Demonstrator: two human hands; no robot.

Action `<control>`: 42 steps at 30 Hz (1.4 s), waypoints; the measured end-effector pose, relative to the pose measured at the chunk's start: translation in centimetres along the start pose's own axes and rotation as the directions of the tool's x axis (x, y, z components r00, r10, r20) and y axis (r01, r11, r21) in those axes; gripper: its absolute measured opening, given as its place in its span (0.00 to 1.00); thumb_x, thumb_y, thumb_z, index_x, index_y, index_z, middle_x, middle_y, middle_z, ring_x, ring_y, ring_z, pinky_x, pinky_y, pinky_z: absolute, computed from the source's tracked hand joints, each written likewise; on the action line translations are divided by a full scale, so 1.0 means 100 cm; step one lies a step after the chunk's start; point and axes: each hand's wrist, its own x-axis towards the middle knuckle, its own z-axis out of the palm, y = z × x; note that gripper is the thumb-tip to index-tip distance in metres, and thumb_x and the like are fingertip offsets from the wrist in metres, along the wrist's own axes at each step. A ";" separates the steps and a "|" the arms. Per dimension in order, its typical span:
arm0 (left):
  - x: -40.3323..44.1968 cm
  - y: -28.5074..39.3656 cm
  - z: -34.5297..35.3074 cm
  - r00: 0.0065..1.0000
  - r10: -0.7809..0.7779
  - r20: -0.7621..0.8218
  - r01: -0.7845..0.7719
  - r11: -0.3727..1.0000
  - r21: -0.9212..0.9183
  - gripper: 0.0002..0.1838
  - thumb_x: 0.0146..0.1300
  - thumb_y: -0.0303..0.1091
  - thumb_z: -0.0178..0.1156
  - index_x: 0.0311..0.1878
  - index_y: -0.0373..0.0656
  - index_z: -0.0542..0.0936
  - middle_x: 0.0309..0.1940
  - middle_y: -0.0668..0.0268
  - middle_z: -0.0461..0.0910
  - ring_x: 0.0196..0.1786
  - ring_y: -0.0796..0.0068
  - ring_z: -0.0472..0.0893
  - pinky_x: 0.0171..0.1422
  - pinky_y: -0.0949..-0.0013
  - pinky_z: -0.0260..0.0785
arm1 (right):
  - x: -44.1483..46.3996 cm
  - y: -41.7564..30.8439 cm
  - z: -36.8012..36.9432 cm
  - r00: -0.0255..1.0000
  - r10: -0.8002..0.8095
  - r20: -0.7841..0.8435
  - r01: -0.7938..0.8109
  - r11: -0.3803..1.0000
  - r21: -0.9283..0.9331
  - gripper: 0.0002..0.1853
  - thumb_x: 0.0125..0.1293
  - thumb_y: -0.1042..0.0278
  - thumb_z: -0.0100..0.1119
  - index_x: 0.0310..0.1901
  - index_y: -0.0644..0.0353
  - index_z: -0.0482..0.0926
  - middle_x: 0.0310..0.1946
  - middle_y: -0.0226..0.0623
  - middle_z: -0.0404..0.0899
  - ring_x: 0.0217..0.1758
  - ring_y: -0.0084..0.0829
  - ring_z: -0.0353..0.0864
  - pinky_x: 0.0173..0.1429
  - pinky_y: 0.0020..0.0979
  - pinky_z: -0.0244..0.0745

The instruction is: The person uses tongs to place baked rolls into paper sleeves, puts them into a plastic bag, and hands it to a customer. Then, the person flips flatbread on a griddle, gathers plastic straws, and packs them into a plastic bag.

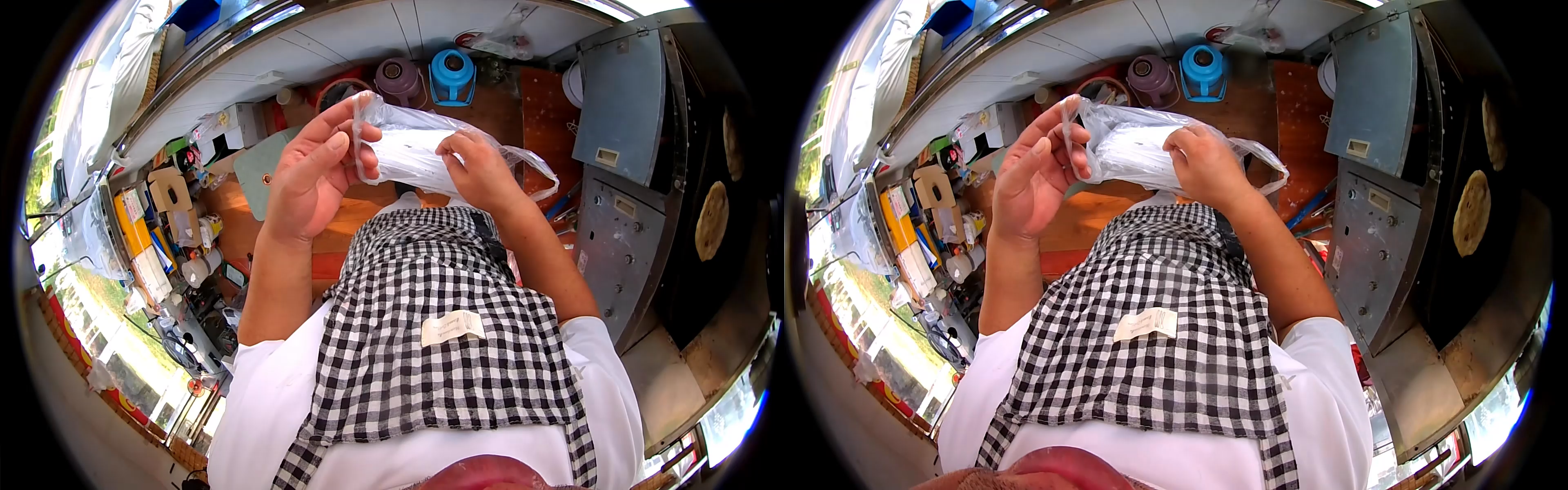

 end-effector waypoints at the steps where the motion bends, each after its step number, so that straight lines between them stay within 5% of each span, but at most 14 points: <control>1: 0.000 0.000 0.001 1.000 -0.003 0.001 0.003 1.000 -0.002 0.29 0.74 0.34 0.57 0.74 0.35 0.67 0.52 0.58 0.82 0.46 0.77 0.83 0.54 0.67 0.78 | -0.001 0.001 0.002 0.995 0.077 0.060 -0.077 0.997 0.005 0.10 0.67 0.71 0.60 0.48 0.64 0.80 0.45 0.49 0.81 0.48 0.49 0.81 0.53 0.43 0.75; 6: -0.002 -0.002 0.005 1.000 -0.020 -0.003 0.020 1.000 0.009 0.29 0.74 0.35 0.57 0.74 0.36 0.67 0.53 0.59 0.82 0.46 0.77 0.82 0.53 0.68 0.77 | -0.004 -0.011 0.002 0.902 0.320 0.290 -0.309 0.947 -0.085 0.26 0.66 0.58 0.64 0.63 0.59 0.73 0.55 0.53 0.81 0.60 0.54 0.79 0.61 0.47 0.75; 9: -0.002 -0.002 0.006 1.000 -0.019 -0.005 0.019 1.000 0.020 0.29 0.73 0.35 0.58 0.75 0.36 0.67 0.53 0.59 0.82 0.46 0.78 0.82 0.53 0.69 0.77 | -0.010 0.001 0.013 0.923 0.257 0.287 -0.197 0.955 -0.223 0.31 0.60 0.56 0.68 0.63 0.61 0.74 0.48 0.48 0.83 0.54 0.50 0.82 0.58 0.45 0.76; 12: -0.003 -0.002 0.004 1.000 -0.019 -0.013 0.020 0.998 0.058 0.32 0.74 0.38 0.57 0.75 0.33 0.64 0.54 0.57 0.80 0.47 0.75 0.81 0.53 0.67 0.76 | -0.006 -0.003 0.011 0.857 0.344 0.384 -0.289 0.937 -0.195 0.27 0.61 0.61 0.65 0.60 0.62 0.75 0.45 0.49 0.83 0.52 0.50 0.82 0.57 0.46 0.75; 15: -0.004 -0.002 0.003 1.000 -0.019 -0.022 0.021 0.997 0.077 0.34 0.74 0.40 0.57 0.76 0.31 0.62 0.54 0.56 0.80 0.47 0.74 0.80 0.53 0.67 0.76 | 0.000 -0.016 0.003 0.844 0.345 0.411 -0.293 0.938 -0.184 0.21 0.65 0.68 0.55 0.60 0.62 0.76 0.54 0.56 0.80 0.59 0.53 0.79 0.64 0.48 0.73; 24: -0.006 0.001 0.002 1.000 0.010 -0.003 -0.010 1.000 0.025 0.29 0.74 0.36 0.58 0.74 0.37 0.68 0.52 0.59 0.82 0.46 0.77 0.82 0.53 0.68 0.77 | -0.010 0.000 -0.006 0.969 0.209 0.128 -0.220 0.973 0.074 0.19 0.66 0.71 0.60 0.59 0.65 0.78 0.50 0.52 0.82 0.54 0.47 0.82 0.60 0.41 0.75; 30: -0.007 0.003 0.001 0.998 0.009 0.067 -0.013 0.998 0.062 0.34 0.74 0.40 0.57 0.76 0.33 0.62 0.55 0.57 0.80 0.47 0.74 0.80 0.53 0.66 0.77 | -0.015 -0.012 -0.021 0.948 0.296 0.115 -0.305 0.950 0.071 0.28 0.65 0.70 0.63 0.67 0.59 0.73 0.59 0.49 0.80 0.62 0.50 0.78 0.68 0.44 0.71; 36: -0.014 0.012 0.008 0.986 0.020 0.165 -0.022 1.000 0.009 0.30 0.73 0.36 0.59 0.75 0.36 0.66 0.53 0.58 0.82 0.45 0.76 0.83 0.51 0.70 0.77 | -0.032 -0.037 -0.011 0.993 -0.005 -0.115 -0.024 0.967 -0.253 0.33 0.57 0.68 0.71 0.67 0.53 0.74 0.68 0.45 0.71 0.67 0.47 0.75 0.71 0.45 0.68; 42: -0.026 0.011 0.000 0.959 0.015 0.281 -0.027 0.999 0.039 0.34 0.74 0.39 0.58 0.76 0.33 0.62 0.54 0.54 0.80 0.46 0.71 0.82 0.52 0.66 0.78 | -0.053 -0.065 0.010 0.955 -0.176 -0.240 0.095 0.944 -0.315 0.28 0.55 0.66 0.72 0.60 0.54 0.80 0.57 0.43 0.80 0.62 0.46 0.78 0.67 0.46 0.71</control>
